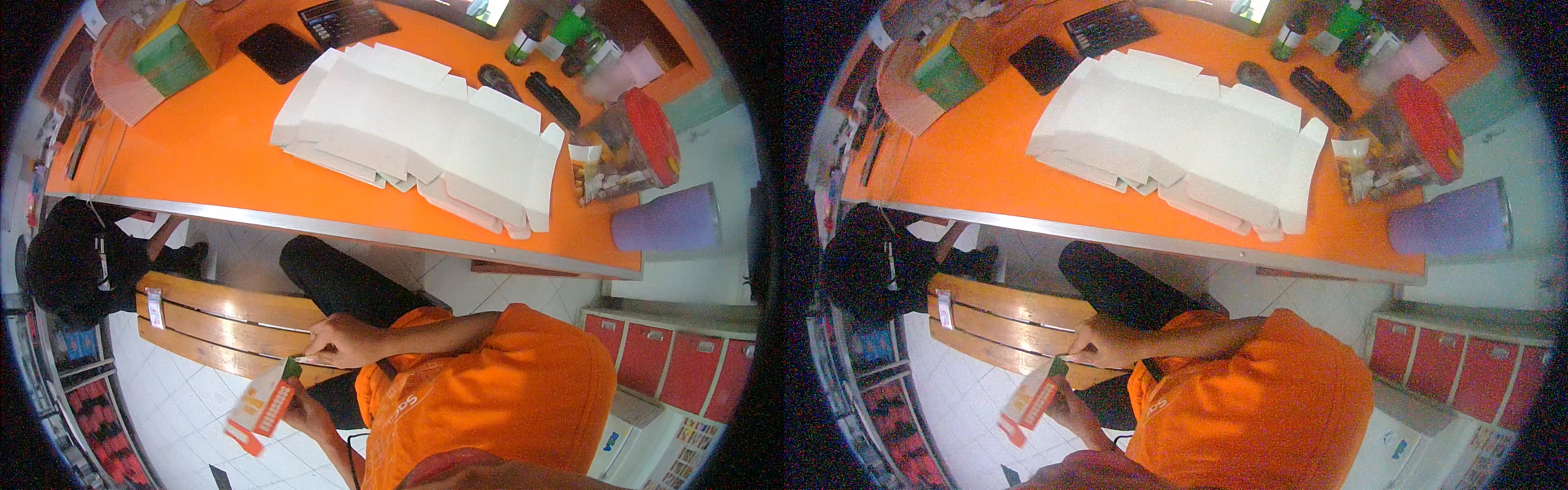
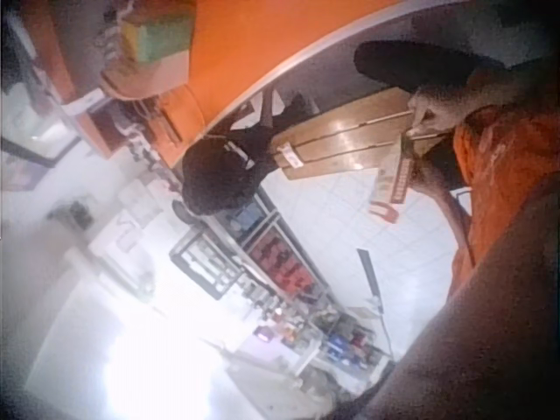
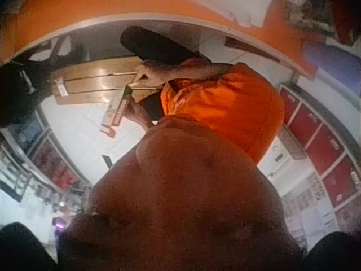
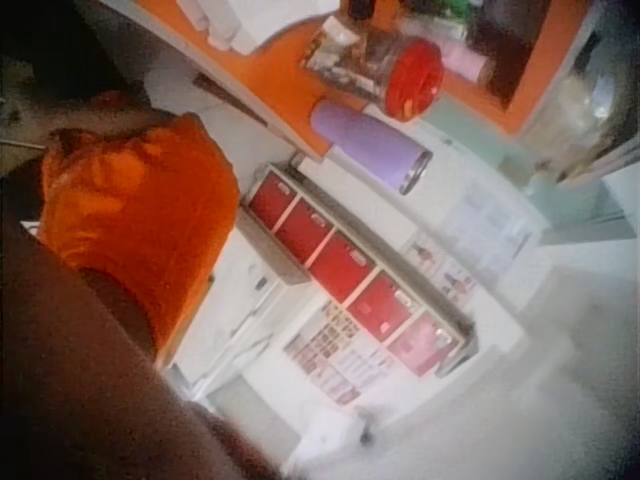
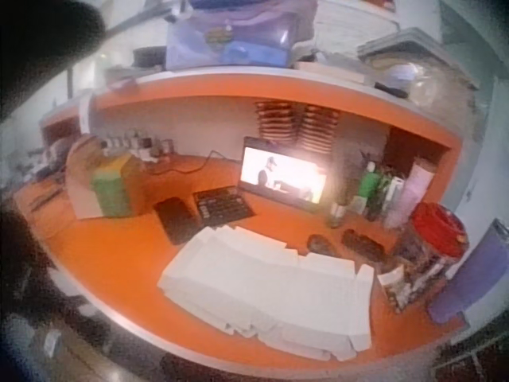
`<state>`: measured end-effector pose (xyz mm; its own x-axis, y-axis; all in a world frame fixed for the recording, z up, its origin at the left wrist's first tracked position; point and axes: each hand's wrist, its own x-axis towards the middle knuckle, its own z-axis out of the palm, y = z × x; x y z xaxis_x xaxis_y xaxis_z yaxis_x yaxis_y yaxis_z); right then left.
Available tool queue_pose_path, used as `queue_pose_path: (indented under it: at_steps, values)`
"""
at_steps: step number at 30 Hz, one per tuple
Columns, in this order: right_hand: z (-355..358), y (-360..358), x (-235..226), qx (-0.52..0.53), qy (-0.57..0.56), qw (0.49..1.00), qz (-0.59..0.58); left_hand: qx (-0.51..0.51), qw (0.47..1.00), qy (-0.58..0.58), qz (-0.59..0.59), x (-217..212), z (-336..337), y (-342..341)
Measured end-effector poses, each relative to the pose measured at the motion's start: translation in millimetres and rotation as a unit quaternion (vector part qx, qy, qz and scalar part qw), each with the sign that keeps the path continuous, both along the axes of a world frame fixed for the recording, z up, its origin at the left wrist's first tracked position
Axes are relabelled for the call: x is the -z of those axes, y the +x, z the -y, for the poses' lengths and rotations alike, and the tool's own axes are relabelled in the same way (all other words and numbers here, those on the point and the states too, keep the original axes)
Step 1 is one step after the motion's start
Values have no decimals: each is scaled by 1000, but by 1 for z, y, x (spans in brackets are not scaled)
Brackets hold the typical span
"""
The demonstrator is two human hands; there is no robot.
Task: The person assembles small, flat-packed cardboard boxes by folding the flaps and tucking the tabs into slots. The person works at a counter, repeatedly picking up a flat piece, folding it into a box shape, and placing the finished box on the counter.
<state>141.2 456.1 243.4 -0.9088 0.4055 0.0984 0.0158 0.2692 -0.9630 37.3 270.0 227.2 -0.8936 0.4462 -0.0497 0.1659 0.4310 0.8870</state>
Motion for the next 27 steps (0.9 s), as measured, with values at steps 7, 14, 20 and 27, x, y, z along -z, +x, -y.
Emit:
queue_pose_path:
  at_steps: [7, 14, 20, 27]
  values:
    - [9, -5, -17, 68, 93, 977, -178, 0, 987, 19, -160, 12, 0, 11]
    - [6, -8, -34, 42, 117, 972, -199, 43, 951, -123, -281, -7, -2, 17]
    - [5, -6, -35, 26, 153, 968, -195, 26, 963, -114, -243, -19, -11, 23]
    - [1, -7, -35, 8, 82, 971, -224, 20, 970, -97, -221, -23, -8, 20]
